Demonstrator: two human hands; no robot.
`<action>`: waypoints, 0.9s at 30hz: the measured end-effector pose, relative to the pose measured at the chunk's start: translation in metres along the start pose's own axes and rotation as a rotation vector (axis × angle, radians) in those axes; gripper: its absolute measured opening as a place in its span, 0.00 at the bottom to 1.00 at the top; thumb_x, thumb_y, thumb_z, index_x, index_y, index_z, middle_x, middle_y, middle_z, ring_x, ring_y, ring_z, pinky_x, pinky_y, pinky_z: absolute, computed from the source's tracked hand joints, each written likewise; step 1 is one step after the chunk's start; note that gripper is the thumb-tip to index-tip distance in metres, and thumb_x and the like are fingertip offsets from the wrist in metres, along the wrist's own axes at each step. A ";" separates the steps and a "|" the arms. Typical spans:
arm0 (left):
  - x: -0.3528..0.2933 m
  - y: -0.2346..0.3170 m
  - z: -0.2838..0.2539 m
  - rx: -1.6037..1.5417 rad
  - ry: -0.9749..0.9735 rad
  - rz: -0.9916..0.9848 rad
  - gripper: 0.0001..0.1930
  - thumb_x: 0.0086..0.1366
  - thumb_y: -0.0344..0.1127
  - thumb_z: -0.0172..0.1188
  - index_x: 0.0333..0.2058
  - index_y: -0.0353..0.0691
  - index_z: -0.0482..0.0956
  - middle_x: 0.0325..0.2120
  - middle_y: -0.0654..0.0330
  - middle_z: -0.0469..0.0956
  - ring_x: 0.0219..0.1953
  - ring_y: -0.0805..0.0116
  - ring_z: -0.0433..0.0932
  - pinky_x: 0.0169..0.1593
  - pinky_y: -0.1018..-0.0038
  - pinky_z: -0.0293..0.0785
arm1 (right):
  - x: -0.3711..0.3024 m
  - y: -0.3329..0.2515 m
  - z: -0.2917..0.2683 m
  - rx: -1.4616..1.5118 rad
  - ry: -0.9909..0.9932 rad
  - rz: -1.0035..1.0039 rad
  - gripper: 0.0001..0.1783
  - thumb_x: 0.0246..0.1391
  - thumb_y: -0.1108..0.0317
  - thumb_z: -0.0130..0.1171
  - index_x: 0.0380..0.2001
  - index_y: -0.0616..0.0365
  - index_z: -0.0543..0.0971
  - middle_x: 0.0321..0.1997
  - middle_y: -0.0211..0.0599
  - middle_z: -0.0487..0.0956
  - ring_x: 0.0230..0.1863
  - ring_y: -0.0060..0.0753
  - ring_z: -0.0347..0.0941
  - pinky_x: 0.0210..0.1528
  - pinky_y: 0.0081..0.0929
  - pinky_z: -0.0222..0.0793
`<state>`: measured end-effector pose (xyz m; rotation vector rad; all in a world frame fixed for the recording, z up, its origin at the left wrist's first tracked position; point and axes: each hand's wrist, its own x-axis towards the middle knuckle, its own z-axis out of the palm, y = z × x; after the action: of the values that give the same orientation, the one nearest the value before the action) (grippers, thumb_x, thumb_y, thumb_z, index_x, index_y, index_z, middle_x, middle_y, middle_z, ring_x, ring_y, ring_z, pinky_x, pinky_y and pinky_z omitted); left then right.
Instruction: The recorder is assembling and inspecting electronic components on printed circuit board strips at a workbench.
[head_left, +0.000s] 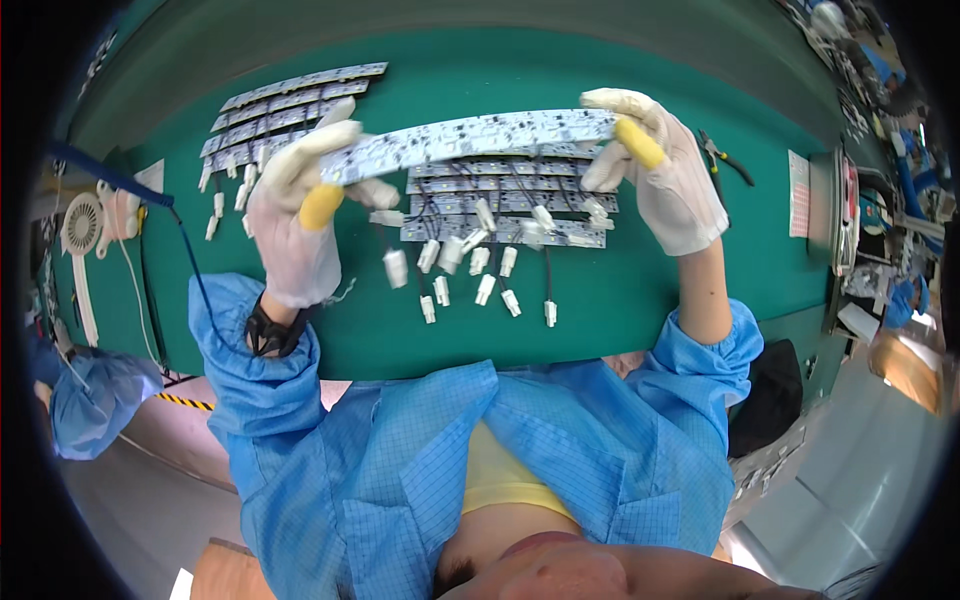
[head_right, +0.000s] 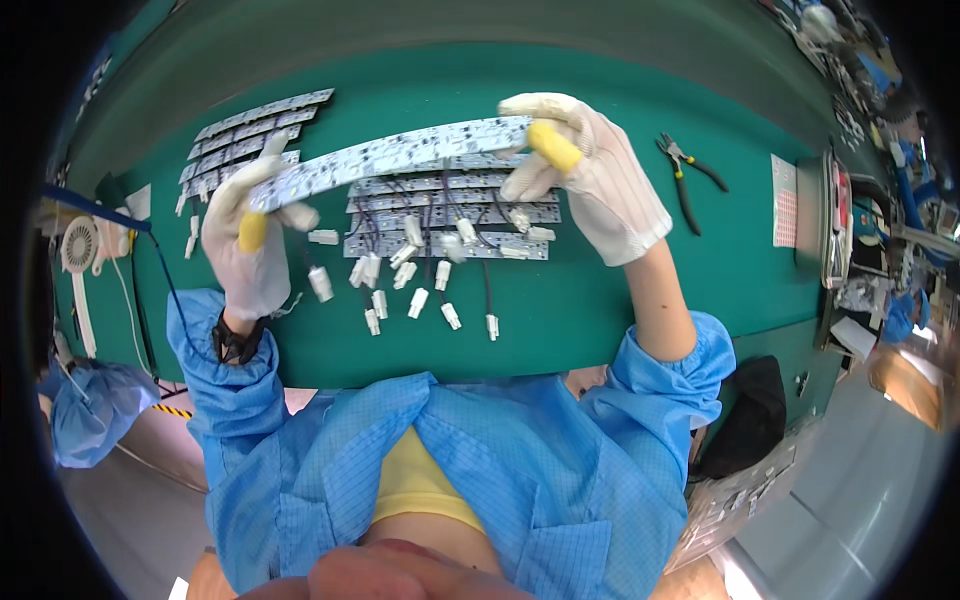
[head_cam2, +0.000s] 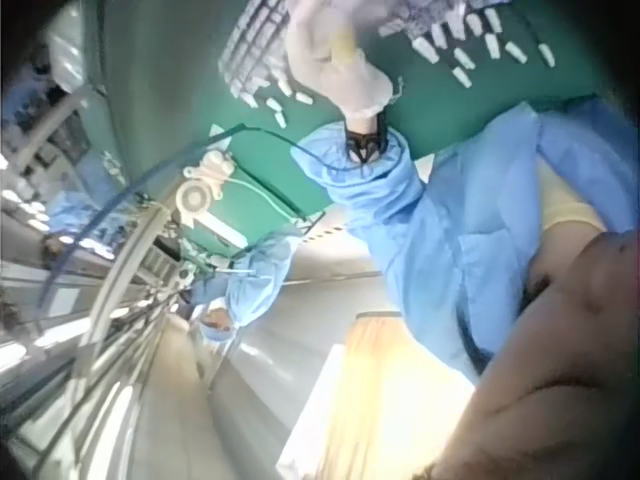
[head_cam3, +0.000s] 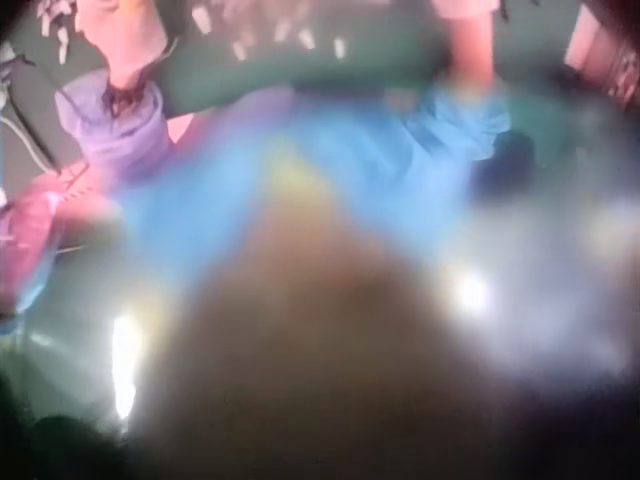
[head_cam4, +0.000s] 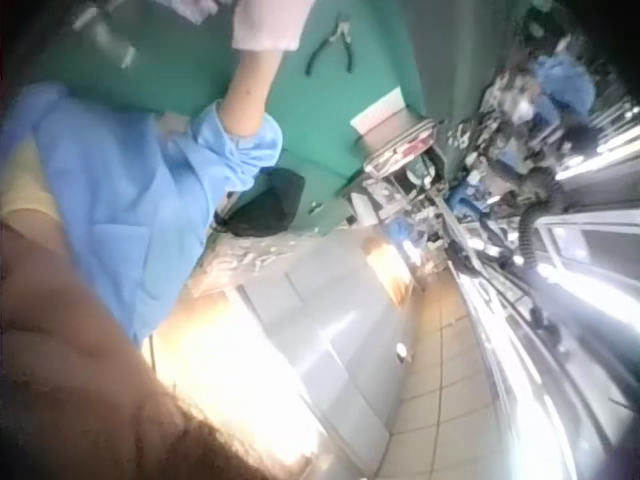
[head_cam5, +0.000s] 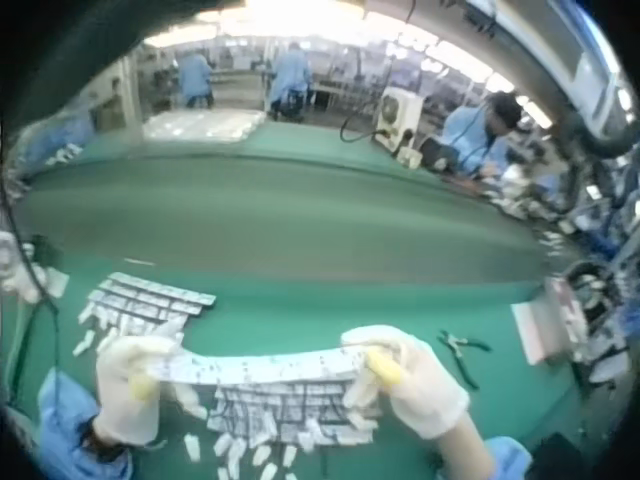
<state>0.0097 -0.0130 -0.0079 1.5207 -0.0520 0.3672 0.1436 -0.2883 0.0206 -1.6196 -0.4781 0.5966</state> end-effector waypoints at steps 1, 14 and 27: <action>0.006 -0.002 -0.005 0.177 -0.007 0.025 0.22 0.65 0.45 0.51 0.47 0.29 0.70 0.25 0.51 0.80 0.32 0.68 0.79 0.49 0.70 0.71 | -0.001 0.005 -0.001 0.100 -0.001 -0.042 0.34 0.51 0.42 0.55 0.47 0.63 0.71 0.22 0.34 0.75 0.25 0.22 0.74 0.29 0.17 0.69; 0.012 -0.005 -0.008 0.603 0.143 -0.106 0.16 0.69 0.41 0.46 0.43 0.36 0.76 0.21 0.61 0.81 0.26 0.78 0.73 0.36 0.79 0.68 | -0.003 0.004 -0.009 -0.194 -0.134 -0.192 0.10 0.54 0.68 0.52 0.37 0.61 0.75 0.23 0.35 0.79 0.22 0.23 0.75 0.22 0.18 0.71; 0.005 -0.010 -0.011 0.264 0.100 -0.146 0.24 0.70 0.49 0.40 0.48 0.33 0.74 0.19 0.59 0.79 0.29 0.73 0.76 0.42 0.75 0.69 | -0.002 0.010 -0.011 0.393 -0.158 0.088 0.24 0.56 0.53 0.53 0.39 0.67 0.71 0.23 0.39 0.78 0.17 0.24 0.74 0.14 0.14 0.65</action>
<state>0.0152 -0.0009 -0.0171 1.7521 0.1921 0.3422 0.1489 -0.2988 0.0123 -1.2291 -0.3774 0.8333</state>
